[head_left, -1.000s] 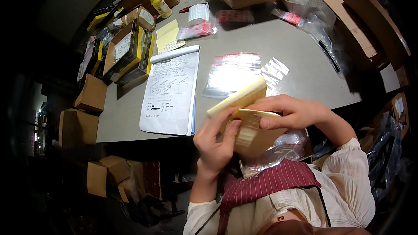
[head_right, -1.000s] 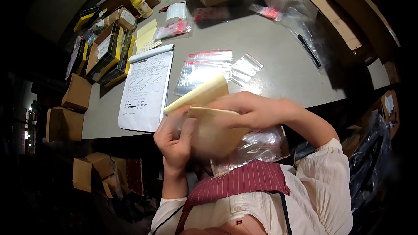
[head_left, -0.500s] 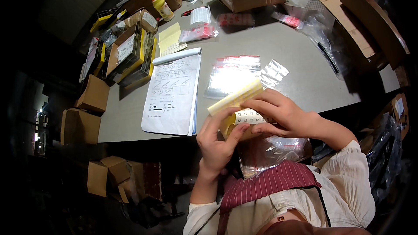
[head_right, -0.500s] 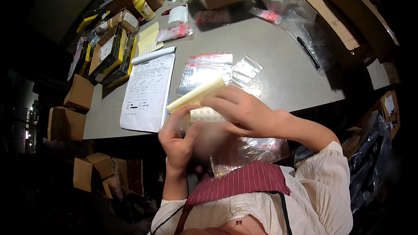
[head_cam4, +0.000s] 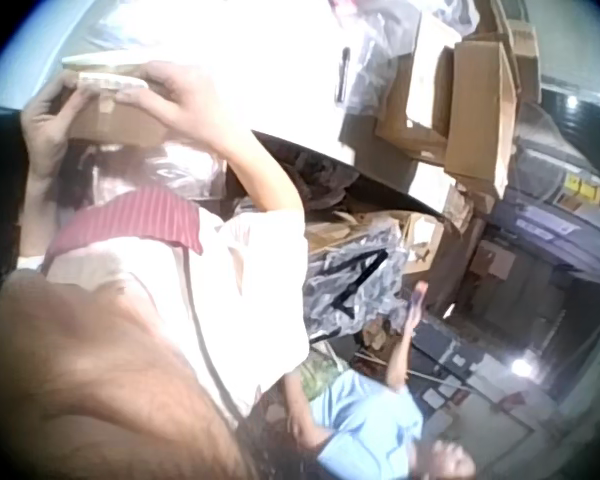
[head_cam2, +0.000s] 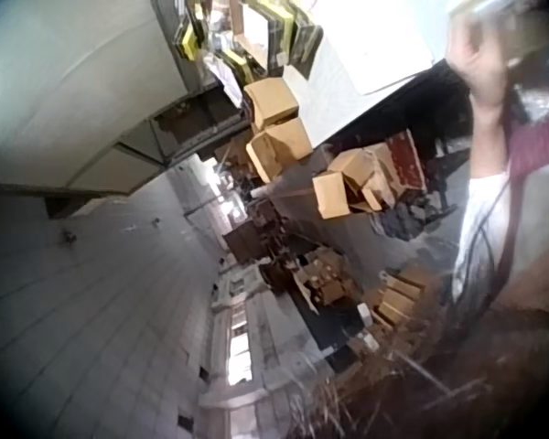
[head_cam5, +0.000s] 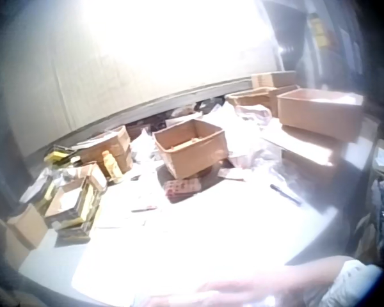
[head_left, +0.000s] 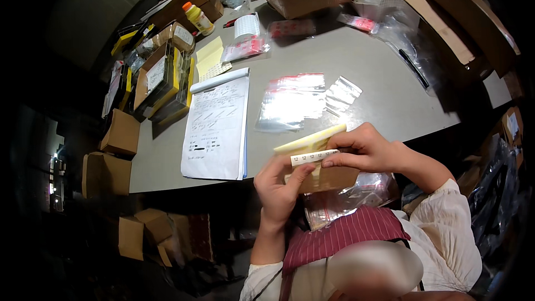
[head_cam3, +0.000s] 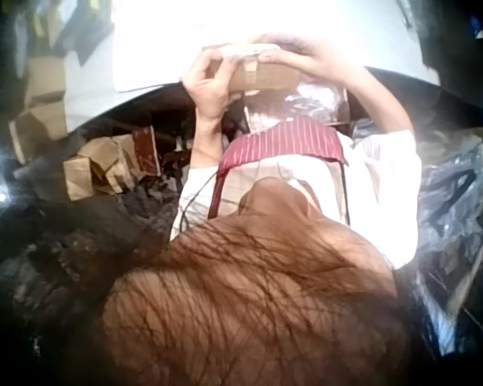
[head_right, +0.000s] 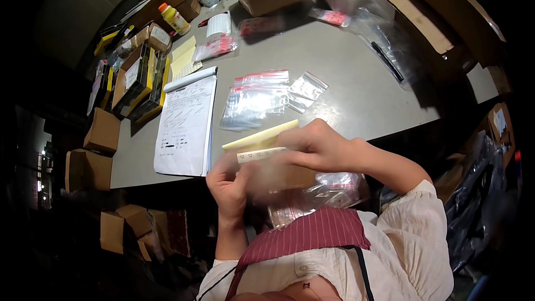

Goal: The person places yellow sticky notes into small clear plastic bags one by one. They pick up a note, insert it into a bag, and then seal the bag before moving to the next item. The process is repeated continuously throughout the clip.

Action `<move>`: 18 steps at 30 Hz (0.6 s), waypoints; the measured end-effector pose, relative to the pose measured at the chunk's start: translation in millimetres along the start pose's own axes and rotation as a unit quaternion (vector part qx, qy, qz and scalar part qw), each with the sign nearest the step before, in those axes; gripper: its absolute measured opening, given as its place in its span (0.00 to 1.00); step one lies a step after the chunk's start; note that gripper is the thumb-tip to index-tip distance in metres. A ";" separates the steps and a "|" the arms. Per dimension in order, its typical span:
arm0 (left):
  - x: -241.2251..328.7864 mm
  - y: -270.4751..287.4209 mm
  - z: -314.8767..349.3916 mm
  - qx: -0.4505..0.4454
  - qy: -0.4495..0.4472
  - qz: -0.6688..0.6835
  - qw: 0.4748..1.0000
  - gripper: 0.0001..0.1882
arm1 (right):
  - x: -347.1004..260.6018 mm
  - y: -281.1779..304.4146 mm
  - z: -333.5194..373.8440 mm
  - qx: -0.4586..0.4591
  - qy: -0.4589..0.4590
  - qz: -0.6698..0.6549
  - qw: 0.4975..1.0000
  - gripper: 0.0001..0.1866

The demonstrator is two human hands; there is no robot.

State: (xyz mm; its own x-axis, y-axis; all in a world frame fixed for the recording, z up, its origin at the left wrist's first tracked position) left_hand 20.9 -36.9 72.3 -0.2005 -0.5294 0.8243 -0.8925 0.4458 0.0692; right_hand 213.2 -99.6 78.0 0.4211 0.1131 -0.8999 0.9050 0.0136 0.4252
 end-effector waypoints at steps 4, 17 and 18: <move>-2.0 -4.0 4.7 -0.016 0.020 -0.012 1.000 0.08 | -0.9 3.2 3.2 -0.004 -0.034 0.003 0.999 0.13; -21.6 -11.4 3.9 0.002 0.022 -0.071 0.997 0.06 | 20.0 20.1 7.0 0.084 -0.004 0.121 0.989 0.13; -23.3 -10.7 3.0 -0.007 0.008 -0.095 0.995 0.06 | 13.0 19.6 6.8 0.125 0.038 0.163 0.978 0.17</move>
State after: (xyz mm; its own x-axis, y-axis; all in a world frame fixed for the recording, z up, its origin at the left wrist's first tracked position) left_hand 33.8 -31.5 50.7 -0.0221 -0.5942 0.8040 -0.9082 0.3481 0.2323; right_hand 236.8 -104.7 74.0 0.6924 0.1452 -0.7068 0.7141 -0.2783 0.6424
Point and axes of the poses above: each hand's wrist, its own z-axis away from the middle knuckle, its own y-axis out of the back of the hand, x = y × z, the point moved 5 cm from there along -z, towards the middle knuckle, and after that the axes turned 15 degrees about -y, right-handed, at the moved point
